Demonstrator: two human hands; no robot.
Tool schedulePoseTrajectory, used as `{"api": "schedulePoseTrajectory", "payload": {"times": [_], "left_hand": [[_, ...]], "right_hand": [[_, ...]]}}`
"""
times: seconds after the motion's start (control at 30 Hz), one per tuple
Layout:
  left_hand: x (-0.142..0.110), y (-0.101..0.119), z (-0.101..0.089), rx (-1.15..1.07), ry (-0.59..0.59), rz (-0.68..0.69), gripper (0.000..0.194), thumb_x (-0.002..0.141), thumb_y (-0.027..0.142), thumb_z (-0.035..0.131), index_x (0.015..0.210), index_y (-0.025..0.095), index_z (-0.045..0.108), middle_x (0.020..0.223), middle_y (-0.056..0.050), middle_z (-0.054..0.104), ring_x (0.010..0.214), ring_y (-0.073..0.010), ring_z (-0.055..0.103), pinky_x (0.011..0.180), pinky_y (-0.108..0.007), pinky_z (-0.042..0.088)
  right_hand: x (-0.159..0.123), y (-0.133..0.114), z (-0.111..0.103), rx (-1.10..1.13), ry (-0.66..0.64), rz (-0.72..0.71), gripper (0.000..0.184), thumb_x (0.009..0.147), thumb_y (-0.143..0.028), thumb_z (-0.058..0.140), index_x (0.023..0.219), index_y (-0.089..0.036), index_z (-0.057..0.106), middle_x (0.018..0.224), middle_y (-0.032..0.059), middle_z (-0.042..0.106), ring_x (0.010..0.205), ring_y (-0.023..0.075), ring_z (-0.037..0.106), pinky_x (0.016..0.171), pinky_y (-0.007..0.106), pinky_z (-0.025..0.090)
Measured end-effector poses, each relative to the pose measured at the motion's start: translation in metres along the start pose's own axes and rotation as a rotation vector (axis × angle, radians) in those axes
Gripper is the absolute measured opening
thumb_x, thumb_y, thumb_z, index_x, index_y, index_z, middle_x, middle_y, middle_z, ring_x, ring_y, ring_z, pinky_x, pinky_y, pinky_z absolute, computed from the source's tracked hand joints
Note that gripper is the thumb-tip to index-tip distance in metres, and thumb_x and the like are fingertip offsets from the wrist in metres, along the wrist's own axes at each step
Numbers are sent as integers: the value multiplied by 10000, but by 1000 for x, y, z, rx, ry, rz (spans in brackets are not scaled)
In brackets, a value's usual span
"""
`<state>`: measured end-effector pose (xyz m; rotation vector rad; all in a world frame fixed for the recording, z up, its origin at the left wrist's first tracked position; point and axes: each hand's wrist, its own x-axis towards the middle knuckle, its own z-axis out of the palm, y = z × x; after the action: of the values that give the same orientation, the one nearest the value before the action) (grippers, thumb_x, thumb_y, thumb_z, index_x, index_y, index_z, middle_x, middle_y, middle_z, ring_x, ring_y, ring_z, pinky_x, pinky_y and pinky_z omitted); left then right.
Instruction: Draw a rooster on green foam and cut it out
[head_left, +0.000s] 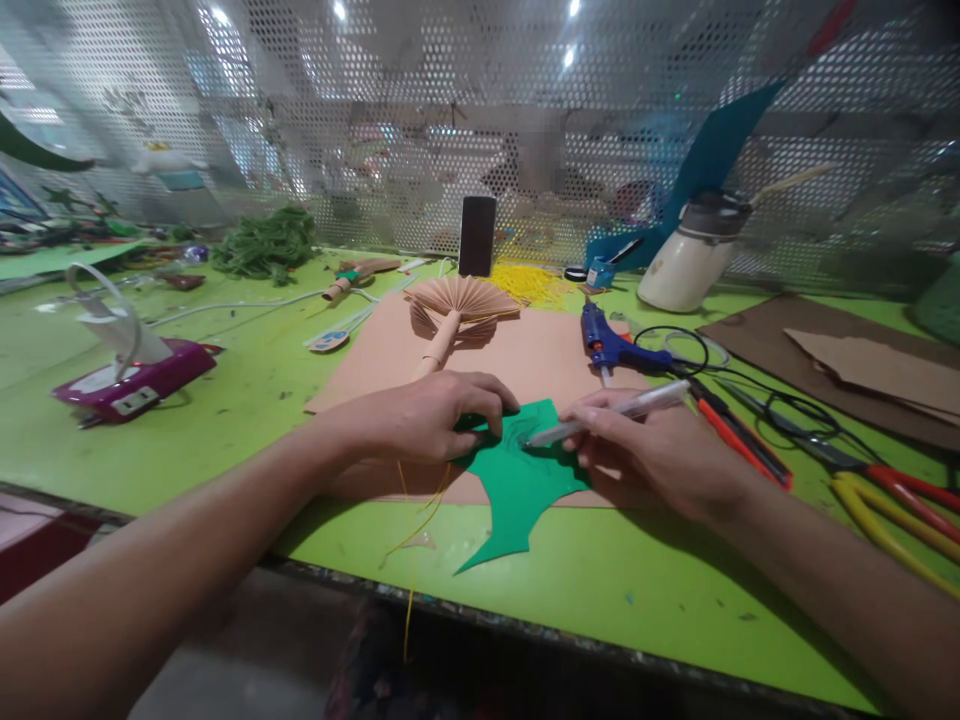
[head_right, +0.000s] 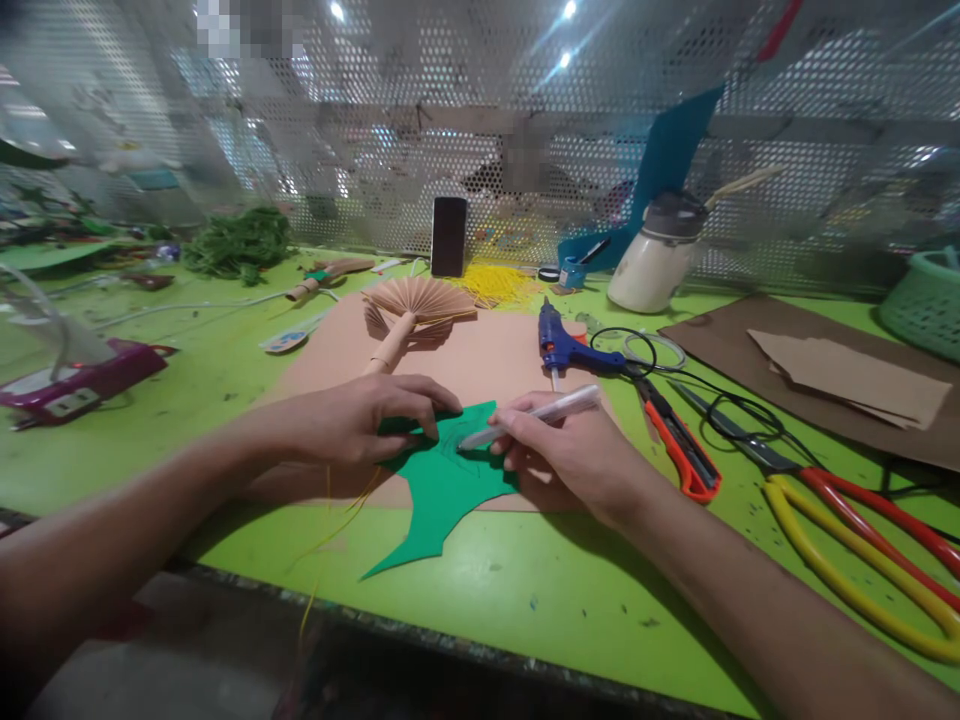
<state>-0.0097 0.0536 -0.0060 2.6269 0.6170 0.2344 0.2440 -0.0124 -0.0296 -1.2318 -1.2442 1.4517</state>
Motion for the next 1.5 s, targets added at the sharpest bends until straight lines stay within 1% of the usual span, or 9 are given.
{"api": "schedulePoseTrajectory", "payload": {"times": [0.17,0.33,0.5,0.83,1.0,1.13,1.23,1.37,1.5], "left_hand": [[0,0,0,4,-4,9,247,800,-23,630,934,160,726,1304,-102,671,1165,-241,659,1044,-364,505],[-1,-1,0,-4,3,5,203,818,-5,632,908,158,712,1308,-107,670,1157,-238,665,1033,-359,511],[-1,-1,0,11,3,0,213,826,9,628,920,173,726,1305,-98,673,1166,-237,665,1050,-367,504],[-1,2,-1,9,4,4,212,807,3,634,918,163,717,1290,-104,678,1155,-241,669,1047,-349,509],[-1,0,0,1,13,18,172,812,12,633,858,167,693,1290,-112,677,1160,-249,666,1047,-361,510],[-1,0,0,6,16,19,194,813,11,626,889,174,701,1296,-106,677,1154,-246,666,1044,-367,507],[0,1,0,11,3,7,202,828,20,614,916,174,710,1303,-107,672,1156,-245,661,1050,-372,503],[-1,0,0,3,7,14,209,823,19,617,928,175,707,1293,-104,671,1145,-239,660,1042,-364,508],[-2,-1,0,0,3,19,198,804,-3,626,892,165,685,1297,-114,666,1157,-243,654,1046,-368,505]], "right_hand": [[0,0,2,-4,0,1,235,708,-414,875,741,-200,784,678,5,737,601,113,624,570,225,472],[-2,-1,-2,-17,-30,38,242,741,-387,852,668,-178,754,583,15,699,496,105,567,458,214,386],[2,2,1,21,14,7,259,710,-440,878,766,-208,777,662,-8,729,591,112,624,553,217,460],[-3,-2,8,0,23,21,346,657,-492,915,778,-191,795,646,8,713,589,113,585,512,214,430],[-5,-3,5,13,-25,96,322,652,-482,918,727,-203,773,661,24,718,547,128,569,530,289,527],[-1,-1,5,25,4,34,295,694,-462,896,722,-192,781,664,23,726,551,101,564,503,220,449],[2,0,7,17,20,-4,279,715,-451,887,733,-194,781,616,-10,692,527,81,525,489,203,398],[0,2,9,4,14,5,283,722,-474,873,780,-210,788,618,-16,684,565,95,548,512,204,401],[-3,-1,7,-19,-23,55,270,714,-439,874,707,-188,774,603,8,672,534,110,536,489,230,406]]}}
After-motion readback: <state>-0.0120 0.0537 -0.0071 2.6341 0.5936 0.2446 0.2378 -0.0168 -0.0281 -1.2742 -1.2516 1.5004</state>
